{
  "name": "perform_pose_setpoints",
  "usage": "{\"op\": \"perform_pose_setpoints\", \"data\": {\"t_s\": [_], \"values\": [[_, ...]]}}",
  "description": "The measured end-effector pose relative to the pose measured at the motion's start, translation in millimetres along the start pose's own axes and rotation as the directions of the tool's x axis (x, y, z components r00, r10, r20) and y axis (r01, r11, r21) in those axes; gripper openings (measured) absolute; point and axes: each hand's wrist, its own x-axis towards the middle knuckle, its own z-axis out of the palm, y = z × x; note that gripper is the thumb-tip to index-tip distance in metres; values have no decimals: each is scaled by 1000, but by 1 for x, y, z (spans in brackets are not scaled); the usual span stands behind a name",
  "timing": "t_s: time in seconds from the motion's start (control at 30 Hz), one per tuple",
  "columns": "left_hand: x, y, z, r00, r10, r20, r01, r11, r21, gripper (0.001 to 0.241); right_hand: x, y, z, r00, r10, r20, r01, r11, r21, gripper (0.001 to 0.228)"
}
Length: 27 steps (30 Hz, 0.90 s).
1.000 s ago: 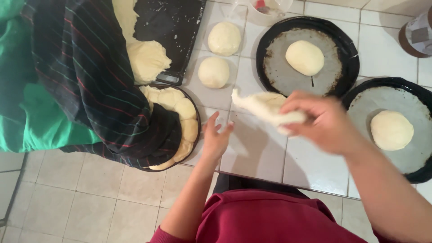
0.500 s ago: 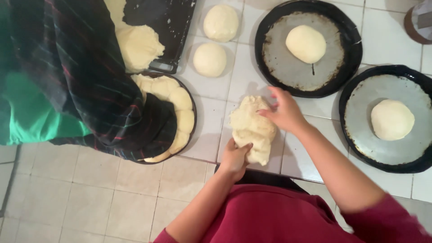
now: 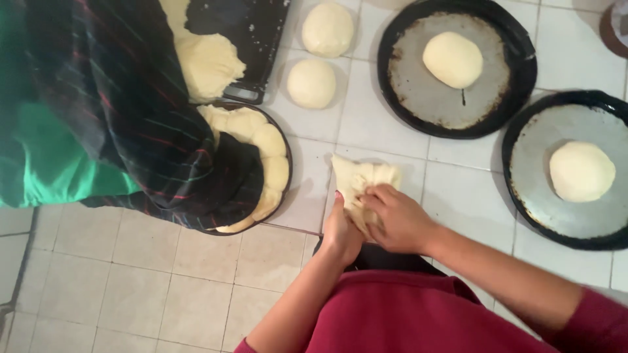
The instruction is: Portioning and shaping bread dough into uniform round buns on a kitchen counter.
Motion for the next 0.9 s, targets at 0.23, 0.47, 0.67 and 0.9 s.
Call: {"op": "perform_pose_setpoints", "data": {"t_s": [0.23,0.47,0.67,0.9], "values": [[-18,58,11,922,384,52,16,-173,985,47,-6,45,-15,928,262,266,-357,831,426,28],[21,69,26,691,507,515,-446,-262,856,40,-19,29,18,861,426,-277,-389,903,181,37],[36,22,14,580,369,726,-355,-688,633,14,-10,18,51,944,310,-116,-321,942,-95,25],[71,83,69,898,70,435,-309,-603,735,23,53,59,-56,772,300,560,-432,894,116,24]]}}
